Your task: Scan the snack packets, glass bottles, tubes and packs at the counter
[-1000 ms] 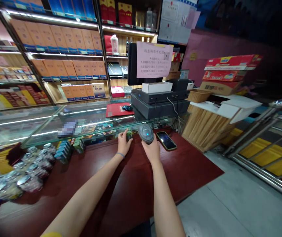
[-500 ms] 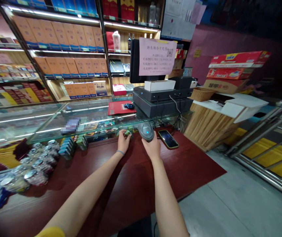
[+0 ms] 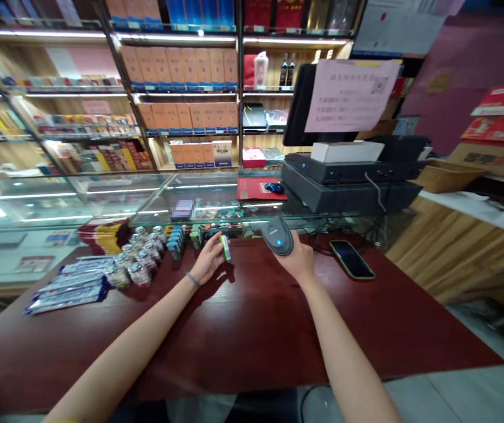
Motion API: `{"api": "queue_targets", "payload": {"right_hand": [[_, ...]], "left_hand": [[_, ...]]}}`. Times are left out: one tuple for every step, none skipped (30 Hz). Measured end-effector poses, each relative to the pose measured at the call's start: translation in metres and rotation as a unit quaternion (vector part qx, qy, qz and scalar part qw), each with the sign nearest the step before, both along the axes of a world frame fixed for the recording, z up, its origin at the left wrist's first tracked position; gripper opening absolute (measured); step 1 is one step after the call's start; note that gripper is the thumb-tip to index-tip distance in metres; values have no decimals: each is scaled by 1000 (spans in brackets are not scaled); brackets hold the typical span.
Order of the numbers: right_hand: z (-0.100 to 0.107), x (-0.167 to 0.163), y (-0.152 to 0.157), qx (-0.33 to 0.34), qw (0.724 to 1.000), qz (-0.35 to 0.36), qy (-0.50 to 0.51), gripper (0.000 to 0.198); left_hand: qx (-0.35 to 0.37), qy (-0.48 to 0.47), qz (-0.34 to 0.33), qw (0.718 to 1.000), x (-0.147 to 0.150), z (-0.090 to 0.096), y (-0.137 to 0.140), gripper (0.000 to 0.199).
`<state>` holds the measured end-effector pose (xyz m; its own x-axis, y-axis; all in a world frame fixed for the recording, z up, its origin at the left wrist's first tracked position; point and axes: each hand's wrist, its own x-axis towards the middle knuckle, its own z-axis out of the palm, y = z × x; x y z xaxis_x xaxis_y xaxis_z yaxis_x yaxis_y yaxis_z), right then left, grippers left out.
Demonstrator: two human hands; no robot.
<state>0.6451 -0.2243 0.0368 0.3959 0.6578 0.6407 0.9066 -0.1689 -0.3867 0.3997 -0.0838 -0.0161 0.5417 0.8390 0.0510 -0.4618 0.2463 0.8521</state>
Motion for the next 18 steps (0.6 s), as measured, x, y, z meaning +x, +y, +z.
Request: {"api": "queue_targets", "payload": {"right_hand": [[-1, -4, 4, -10, 1000, 15, -19, 47], [-2, -8, 8, -18, 999, 30, -36, 46], [-3, -12, 12, -23, 997, 43, -51, 45], [-5, -18, 16, -26, 996, 55, -61, 44], [-6, -23, 19, -26, 995, 66, -68, 44], [-8, -29, 21, -25, 994, 77, -70, 44], [-8, -36, 23, -25, 994, 86, -69, 45], [-9, -43, 24, -26, 993, 97, -67, 46], [-9, -50, 24, -29, 992, 108, -65, 46], [-8, -58, 23, -34, 990, 121, -64, 46], [-8, -65, 21, -40, 988, 135, -63, 46], [-7, -72, 19, -49, 986, 147, -63, 45], [-7, -79, 16, -59, 984, 157, -61, 44], [-6, -85, 13, -69, 982, 166, -58, 44], [-6, -92, 11, -81, 980, 176, -51, 44], [-6, -98, 8, -95, 977, 188, -41, 43], [-7, -103, 5, -112, 973, 199, -30, 42], [-7, -108, 3, -134, 968, 209, -21, 40]], "left_hand": [[-5, 4, 1, 1000, -13, 0, 2, 64], [-8, 10, 3, 1000, -25, 1, 3, 63], [-8, 18, 5, 1000, -37, 2, 4, 62], [-8, 25, 9, 1000, -47, 2, 4, 62], [-9, 28, 12, 999, -57, 3, 4, 61], [-11, 29, 16, 999, -65, 4, 4, 61], [-14, 27, 21, 999, -73, 5, 4, 61], [-16, 23, 27, 999, -80, 5, 3, 60], [-16, 18, 31, 999, -86, 5, 2, 59], [-16, 15, 35, 999, -91, 5, 1, 59], [-16, 14, 37, 999, -95, 5, 0, 59], [-14, 15, 39, 999, -98, 4, 0, 59], [-12, 17, 41, 999, -100, 3, -1, 60], [-11, 17, 44, 999, -102, 2, -2, 61], [-9, 18, 48, 999, -103, 1, -2, 61], [-7, 18, 52, 998, -103, 0, -2, 62], [-4, 19, 56, 998, -103, -1, -1, 62], [-1, 20, 61, 998, -103, -3, 0, 63]]}}
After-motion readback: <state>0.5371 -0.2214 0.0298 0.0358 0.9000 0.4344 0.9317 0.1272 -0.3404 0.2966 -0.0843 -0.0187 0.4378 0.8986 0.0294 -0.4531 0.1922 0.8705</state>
